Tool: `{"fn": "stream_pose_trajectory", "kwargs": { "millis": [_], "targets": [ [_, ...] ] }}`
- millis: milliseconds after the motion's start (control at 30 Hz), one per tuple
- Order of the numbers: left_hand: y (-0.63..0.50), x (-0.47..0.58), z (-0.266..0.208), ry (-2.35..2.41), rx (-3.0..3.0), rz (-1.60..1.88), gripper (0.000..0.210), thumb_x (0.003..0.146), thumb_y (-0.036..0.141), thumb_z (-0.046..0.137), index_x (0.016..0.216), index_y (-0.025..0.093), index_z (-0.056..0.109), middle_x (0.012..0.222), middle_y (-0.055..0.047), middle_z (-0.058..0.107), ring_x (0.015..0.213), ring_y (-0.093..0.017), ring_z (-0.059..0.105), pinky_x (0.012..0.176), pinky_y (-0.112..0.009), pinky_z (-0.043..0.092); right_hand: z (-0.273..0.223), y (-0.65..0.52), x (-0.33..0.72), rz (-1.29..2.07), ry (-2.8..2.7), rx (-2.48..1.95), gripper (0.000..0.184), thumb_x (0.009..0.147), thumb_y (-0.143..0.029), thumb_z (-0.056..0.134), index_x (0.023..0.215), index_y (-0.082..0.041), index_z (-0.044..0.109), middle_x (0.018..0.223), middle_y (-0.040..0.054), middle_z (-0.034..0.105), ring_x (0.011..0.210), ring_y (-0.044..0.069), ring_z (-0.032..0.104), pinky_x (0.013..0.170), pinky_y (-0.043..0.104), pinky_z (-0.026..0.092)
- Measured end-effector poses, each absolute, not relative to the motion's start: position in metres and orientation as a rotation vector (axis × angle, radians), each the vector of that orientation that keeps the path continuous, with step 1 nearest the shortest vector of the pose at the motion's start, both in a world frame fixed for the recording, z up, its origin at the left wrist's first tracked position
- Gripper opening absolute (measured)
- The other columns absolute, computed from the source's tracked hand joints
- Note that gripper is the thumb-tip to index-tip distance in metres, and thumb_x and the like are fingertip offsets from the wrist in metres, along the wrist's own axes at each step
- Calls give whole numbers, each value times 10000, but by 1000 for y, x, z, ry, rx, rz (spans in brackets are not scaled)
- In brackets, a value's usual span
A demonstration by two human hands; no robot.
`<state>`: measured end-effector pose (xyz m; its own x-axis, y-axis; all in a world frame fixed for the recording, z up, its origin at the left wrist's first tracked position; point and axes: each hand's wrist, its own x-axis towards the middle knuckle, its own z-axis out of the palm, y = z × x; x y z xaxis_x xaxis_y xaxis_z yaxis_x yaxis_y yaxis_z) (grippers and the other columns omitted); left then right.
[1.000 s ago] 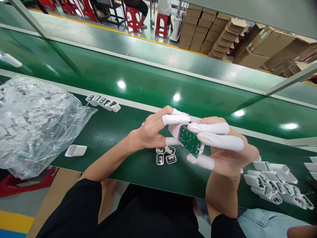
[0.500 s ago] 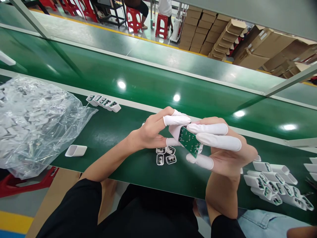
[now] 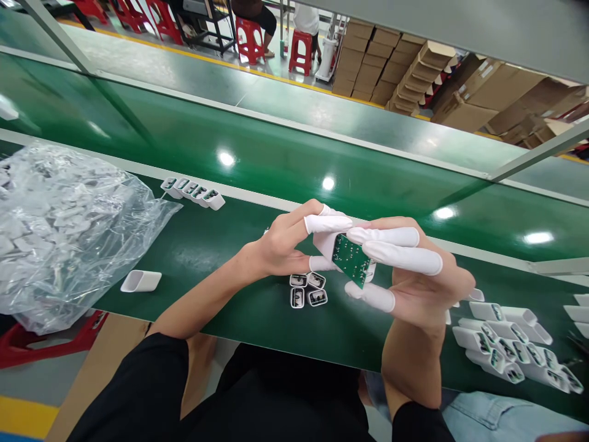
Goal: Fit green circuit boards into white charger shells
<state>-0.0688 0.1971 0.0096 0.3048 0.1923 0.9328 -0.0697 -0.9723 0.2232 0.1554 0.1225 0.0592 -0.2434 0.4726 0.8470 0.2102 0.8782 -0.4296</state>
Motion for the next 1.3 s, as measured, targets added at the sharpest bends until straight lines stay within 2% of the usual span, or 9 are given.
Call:
{"fn": "stream_pose_trajectory", "kwargs": {
  "millis": [200,367,533,667,767,867,967,1100,1300],
  "targets": [
    [199,-68,11,90,2345,1728,746,956,371,943,1617,214,637,1170,-134,800,1023,-251,833,801,-327,714,58,122,156,280,-1827,-528,697,829,-232,1014,1480,-354,800,1198,60,904,1101,350,858,873,547,764],
    [200,-69,9,99,2350,1731,702,990,466,901,1597,217,654,1149,-132,803,985,-241,825,770,-324,701,58,121,157,284,-1835,-526,714,824,-209,1010,1493,-337,796,1202,70,901,1109,354,852,871,551,759],
    [201,-67,8,120,2351,1744,686,983,532,895,1565,246,671,1099,-106,791,915,-223,800,718,-313,674,59,120,156,283,-1833,-557,716,827,-216,1012,1489,-375,791,1190,48,896,1122,355,849,880,560,756],
    [200,-66,9,88,2349,1771,769,944,571,923,1573,213,663,1060,-98,776,870,-211,775,678,-301,644,58,120,156,286,-1849,-592,758,828,-205,1016,1511,-421,767,1213,20,884,1150,355,838,872,563,744],
    [200,-66,10,90,2361,1769,754,961,553,913,1582,215,649,1043,-89,767,848,-204,758,654,-296,621,57,120,156,247,-1865,-645,792,821,-236,1035,1521,-471,748,1195,16,876,1126,372,834,843,585,732],
    [200,-64,10,78,2356,1772,713,985,532,894,1571,210,644,993,-72,756,790,-189,730,614,-287,588,57,118,156,205,-1883,-734,778,833,-322,1043,1526,-496,735,1250,39,862,1160,413,821,890,646,718],
    [200,-62,9,85,2322,1732,706,977,536,902,1561,238,642,930,-45,756,712,-173,697,602,-293,576,57,118,157,202,-1880,-776,799,827,-431,1048,1554,-466,718,1318,70,841,1246,446,790,976,689,701],
    [198,-61,9,84,2265,1683,809,897,483,990,1578,231,633,902,-43,785,713,-185,718,634,-308,607,59,119,160,189,-1853,-715,837,818,-479,1050,1578,-408,706,1305,88,834,1274,432,771,1009,687,702],
    [197,-58,6,77,2167,1662,830,905,462,989,1620,266,617,961,-44,786,730,-171,744,624,-288,641,63,119,162,148,-1877,-681,771,827,-337,1029,1538,-366,732,1308,86,830,1215,396,785,958,661,722]
  ]
}}
